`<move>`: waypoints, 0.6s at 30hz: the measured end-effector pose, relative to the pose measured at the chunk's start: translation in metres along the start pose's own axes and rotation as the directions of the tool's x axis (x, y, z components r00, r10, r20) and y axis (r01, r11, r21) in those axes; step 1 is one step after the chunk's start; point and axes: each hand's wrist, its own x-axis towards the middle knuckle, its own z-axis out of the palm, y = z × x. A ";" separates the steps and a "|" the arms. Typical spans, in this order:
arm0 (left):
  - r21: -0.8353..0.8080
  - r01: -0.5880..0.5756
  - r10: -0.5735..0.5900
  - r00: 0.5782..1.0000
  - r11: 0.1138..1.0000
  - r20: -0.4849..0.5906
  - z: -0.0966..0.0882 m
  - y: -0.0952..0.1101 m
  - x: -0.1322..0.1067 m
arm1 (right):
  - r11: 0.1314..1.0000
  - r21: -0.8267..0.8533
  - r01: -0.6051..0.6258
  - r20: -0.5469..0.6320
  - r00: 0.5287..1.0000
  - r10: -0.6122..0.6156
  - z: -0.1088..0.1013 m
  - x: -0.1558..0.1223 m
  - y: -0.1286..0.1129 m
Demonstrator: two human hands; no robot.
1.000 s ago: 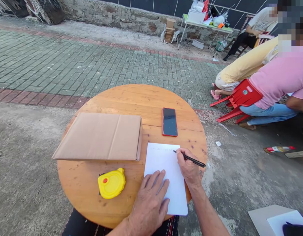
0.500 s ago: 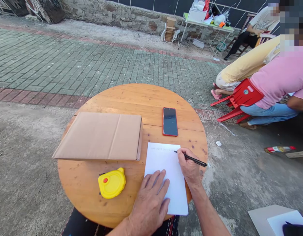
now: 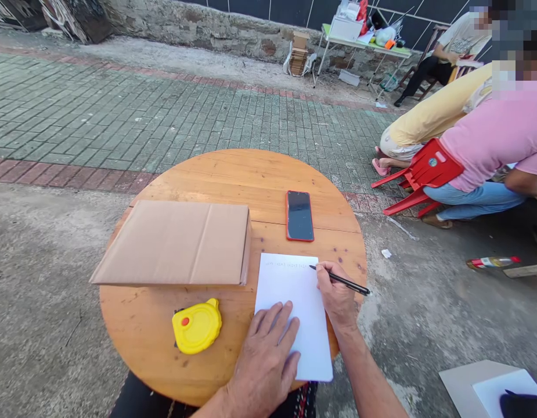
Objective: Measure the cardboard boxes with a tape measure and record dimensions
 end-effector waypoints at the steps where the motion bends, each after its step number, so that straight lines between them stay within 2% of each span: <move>1: 0.001 0.001 -0.001 1.000 1.000 0.002 0.000 0.000 0.000 | 1.000 -0.001 0.002 0.001 1.000 -0.002 0.000 0.000 0.000; 18: 0.006 0.000 0.000 1.000 1.000 -0.003 0.002 0.000 -0.001 | 0.998 -0.049 0.038 -0.017 0.999 -0.038 0.000 0.000 -0.006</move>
